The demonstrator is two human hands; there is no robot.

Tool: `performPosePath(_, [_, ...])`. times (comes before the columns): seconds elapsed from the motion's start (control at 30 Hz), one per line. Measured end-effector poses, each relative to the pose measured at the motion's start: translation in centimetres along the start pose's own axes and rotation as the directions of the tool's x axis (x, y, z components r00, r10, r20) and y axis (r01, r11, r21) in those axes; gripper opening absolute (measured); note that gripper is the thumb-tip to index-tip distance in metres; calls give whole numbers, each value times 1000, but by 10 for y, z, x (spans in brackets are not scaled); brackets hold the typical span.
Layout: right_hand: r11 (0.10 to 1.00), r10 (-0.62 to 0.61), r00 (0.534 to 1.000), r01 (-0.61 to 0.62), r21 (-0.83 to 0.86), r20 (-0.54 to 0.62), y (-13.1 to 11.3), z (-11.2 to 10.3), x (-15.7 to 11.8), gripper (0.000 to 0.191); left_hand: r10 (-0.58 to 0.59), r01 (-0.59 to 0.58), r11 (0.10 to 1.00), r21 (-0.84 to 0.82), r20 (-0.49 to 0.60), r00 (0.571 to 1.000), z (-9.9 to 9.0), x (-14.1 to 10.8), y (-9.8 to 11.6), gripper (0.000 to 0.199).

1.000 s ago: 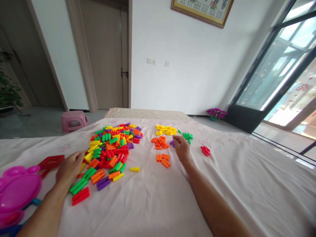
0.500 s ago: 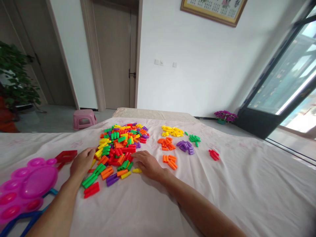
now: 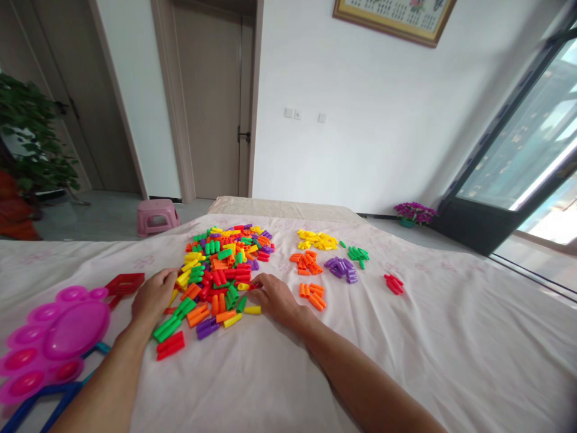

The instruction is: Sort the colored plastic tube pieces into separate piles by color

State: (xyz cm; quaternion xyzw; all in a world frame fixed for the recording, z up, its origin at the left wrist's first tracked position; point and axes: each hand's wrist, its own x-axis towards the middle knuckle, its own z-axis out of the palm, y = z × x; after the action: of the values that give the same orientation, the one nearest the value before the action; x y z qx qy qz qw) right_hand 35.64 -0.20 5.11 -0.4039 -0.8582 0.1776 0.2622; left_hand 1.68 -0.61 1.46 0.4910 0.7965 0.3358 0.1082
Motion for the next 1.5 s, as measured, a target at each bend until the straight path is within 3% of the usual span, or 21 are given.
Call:
performPosePath(0.23, [999,49,993,-49,6,-108,9,-1,-6,22,-3,3,1000,17,-3,1000,1,1,-2,47])
performPosePath(0.5, [912,189,976,-134,-387,107,-11,-15,1,26,13,-13,1000,1,1,1000,-2,-1,2,46])
performPosePath(0.6, [872,205,971,-123,-474,126,-15,-14,3,15,5,-5,1000,1,3,1000,-2,-2,2,46])
performPosePath(0.83, [895,152,985,-101,-433,83,-2,-7,2,23,-2,2,1000,3,12,1000,-2,-2,2,47])
performPosePath(1.07, [841,246,963,-154,-518,112,-2,-11,3,19,8,-8,1000,3,11,1000,-2,-2,2,46])
performPosePath(1.5, [866,271,958,-199,-460,96,-9,-21,-2,32,10,-10,1000,-10,0,1000,0,-1,-1,46])
